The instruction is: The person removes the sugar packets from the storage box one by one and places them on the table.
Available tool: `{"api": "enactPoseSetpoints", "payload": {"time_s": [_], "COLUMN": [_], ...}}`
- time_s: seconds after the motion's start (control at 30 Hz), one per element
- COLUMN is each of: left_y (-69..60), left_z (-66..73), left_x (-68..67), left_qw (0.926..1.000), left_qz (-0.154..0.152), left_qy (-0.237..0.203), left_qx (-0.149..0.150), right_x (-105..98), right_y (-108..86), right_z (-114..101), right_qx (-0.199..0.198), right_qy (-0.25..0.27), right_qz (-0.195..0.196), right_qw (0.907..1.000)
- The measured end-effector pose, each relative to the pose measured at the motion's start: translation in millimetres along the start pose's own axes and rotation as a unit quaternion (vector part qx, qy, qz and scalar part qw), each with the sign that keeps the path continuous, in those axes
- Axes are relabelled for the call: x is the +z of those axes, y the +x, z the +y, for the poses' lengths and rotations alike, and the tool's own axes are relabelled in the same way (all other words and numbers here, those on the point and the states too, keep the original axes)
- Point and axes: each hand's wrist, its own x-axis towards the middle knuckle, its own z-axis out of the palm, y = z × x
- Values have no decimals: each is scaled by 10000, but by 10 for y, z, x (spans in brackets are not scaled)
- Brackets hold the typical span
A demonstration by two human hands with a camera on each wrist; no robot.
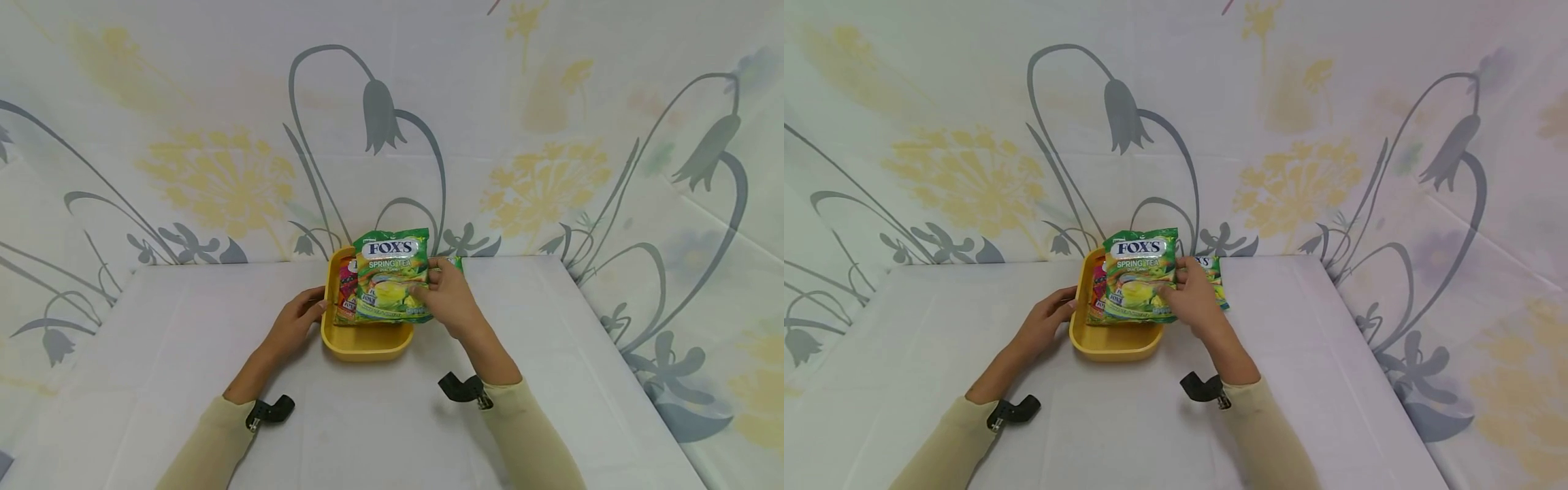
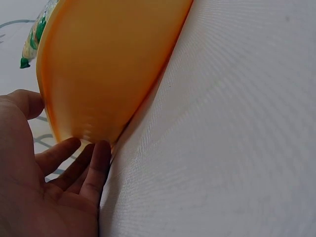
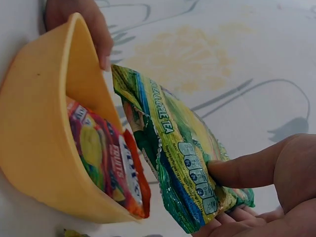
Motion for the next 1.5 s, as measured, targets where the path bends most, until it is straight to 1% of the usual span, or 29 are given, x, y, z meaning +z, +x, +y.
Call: {"api": "enactPoseSetpoints", "payload": {"time_s": [0.3,0.5,0.63,0.8,1.2,1.5], "left_y": [9,3,-4,-6,-9,-14], "left_z": [-2,-5,-3,-9,9,64], "left_x": [4,-3,-8,-7,-3,10], "left_qw": [10000,9999,9999,10000,10000,9998], "left_qz": [3,30,28,-5,-2,3], "left_qy": [56,87,108,21,0,153], "left_qx": [-39,-53,-66,-84,-46,-160], "right_x": [-220,-379,-472,-599,-880,-1058], "right_y": [-12,-22,-28,-36,3,-8], "right_z": [-54,-81,-86,-71,13,72], "right_qx": [27,36,86,89,49,73], "right_qy": [170,76,61,8,-40,-77], "right_qz": [116,110,178,321,645,823], "right_qw": [9998,9999,9998,9994,9979,9966]}}
